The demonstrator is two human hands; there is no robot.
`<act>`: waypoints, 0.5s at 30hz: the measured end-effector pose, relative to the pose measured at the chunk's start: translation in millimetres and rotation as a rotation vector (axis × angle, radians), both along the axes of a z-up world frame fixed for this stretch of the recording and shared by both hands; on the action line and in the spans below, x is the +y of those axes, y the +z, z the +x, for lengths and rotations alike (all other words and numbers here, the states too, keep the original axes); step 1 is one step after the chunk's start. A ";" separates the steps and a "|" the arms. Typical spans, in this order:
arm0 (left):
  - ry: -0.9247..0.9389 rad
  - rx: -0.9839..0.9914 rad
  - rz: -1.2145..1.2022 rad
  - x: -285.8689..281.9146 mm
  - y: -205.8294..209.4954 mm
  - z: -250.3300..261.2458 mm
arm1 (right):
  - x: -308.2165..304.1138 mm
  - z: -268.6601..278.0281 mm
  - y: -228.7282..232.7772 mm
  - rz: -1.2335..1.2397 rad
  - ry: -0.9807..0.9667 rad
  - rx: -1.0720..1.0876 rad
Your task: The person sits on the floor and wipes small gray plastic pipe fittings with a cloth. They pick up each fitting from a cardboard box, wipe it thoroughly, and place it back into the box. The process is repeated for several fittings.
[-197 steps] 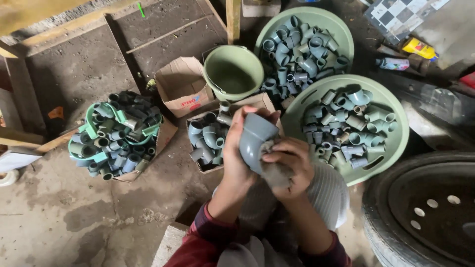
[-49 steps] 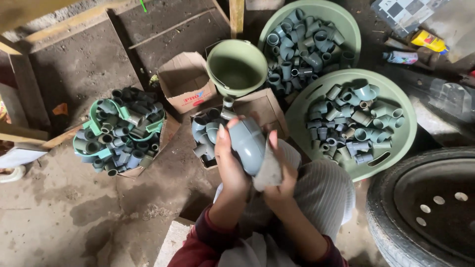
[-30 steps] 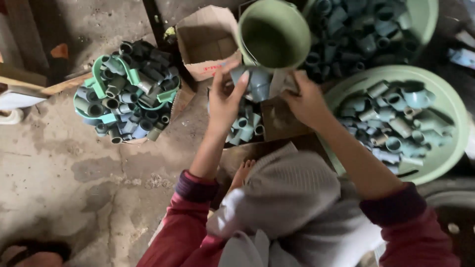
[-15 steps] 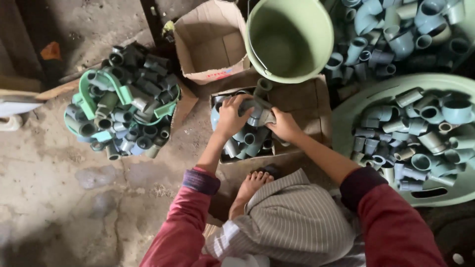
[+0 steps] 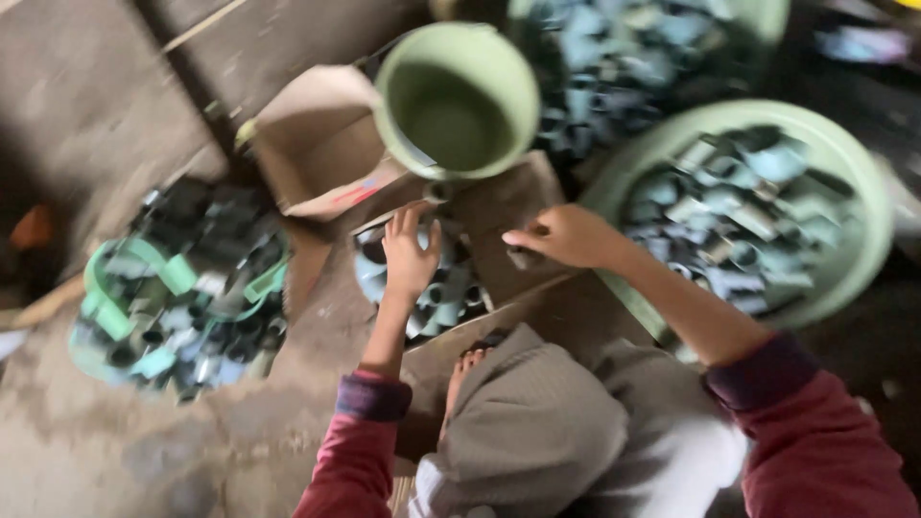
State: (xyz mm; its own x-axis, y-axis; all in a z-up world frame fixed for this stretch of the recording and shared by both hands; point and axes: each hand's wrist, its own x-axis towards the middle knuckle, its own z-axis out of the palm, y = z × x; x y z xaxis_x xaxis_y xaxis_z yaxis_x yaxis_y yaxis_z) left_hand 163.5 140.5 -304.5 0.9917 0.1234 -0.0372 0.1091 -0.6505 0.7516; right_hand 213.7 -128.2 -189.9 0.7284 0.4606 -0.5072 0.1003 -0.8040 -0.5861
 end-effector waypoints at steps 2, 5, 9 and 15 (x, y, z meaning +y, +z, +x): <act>-0.084 -0.065 -0.074 -34.8 17.8 7.6 | -28.9 -20.6 59.4 -0.021 -0.190 -0.058; -0.244 -0.086 -0.217 -98.4 35.1 19.1 | -99.6 -47.2 87.4 -0.021 -0.524 -0.172; -0.494 0.169 -0.373 -199.3 50.5 46.2 | -245.8 -68.6 -24.4 -0.235 -0.984 -0.236; -0.673 0.343 -0.405 -384.9 -60.0 126.2 | -311.7 -48.1 -83.7 0.028 -1.196 -0.132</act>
